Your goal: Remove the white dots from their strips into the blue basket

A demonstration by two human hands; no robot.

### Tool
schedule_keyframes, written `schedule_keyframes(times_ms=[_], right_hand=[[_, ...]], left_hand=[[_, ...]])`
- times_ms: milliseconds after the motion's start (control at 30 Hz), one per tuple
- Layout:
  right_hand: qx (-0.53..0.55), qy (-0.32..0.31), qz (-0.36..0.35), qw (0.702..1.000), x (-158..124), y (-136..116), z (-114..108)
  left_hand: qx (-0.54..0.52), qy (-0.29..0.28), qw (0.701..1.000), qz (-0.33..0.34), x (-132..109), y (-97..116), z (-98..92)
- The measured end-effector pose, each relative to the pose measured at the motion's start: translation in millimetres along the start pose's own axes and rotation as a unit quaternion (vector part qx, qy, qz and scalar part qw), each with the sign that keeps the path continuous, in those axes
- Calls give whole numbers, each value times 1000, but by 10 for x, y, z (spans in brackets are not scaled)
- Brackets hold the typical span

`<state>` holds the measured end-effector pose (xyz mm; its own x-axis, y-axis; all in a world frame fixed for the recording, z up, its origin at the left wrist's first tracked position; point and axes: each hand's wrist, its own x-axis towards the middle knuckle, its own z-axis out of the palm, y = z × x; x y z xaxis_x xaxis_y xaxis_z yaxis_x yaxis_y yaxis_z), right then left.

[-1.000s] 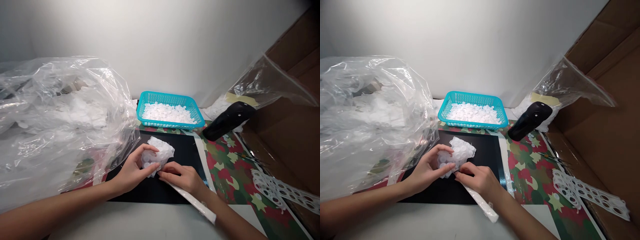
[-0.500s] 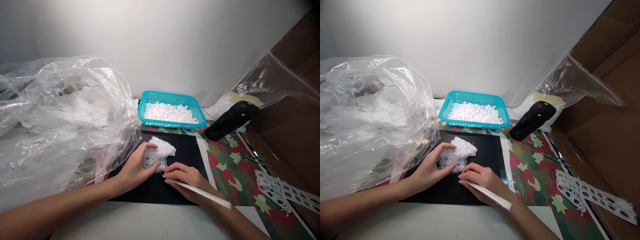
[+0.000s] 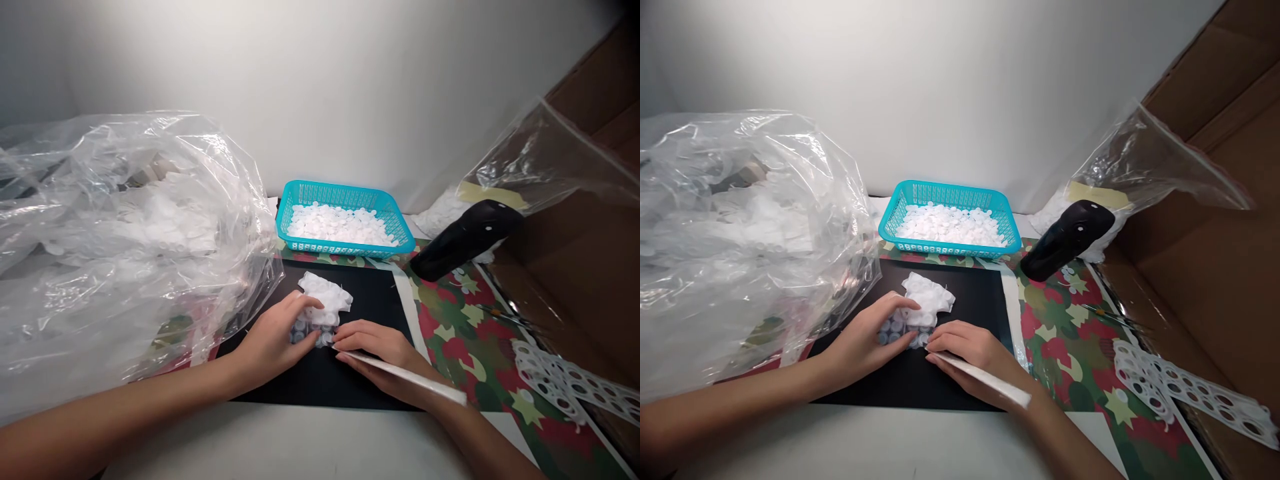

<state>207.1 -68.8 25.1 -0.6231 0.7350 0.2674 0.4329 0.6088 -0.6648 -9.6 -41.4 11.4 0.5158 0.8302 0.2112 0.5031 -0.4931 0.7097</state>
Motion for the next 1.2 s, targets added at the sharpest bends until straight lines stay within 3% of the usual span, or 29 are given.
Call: schedule_keyframes(times_ms=[200, 1200], right_hand=[[-2, -26, -9, 1000, -26, 16, -33], [28, -30, 10, 999, -59, 59, 26]], left_hand=[[138, -33, 990, 27, 14, 17, -13], [86, -51, 995, 18, 47, -55, -30]])
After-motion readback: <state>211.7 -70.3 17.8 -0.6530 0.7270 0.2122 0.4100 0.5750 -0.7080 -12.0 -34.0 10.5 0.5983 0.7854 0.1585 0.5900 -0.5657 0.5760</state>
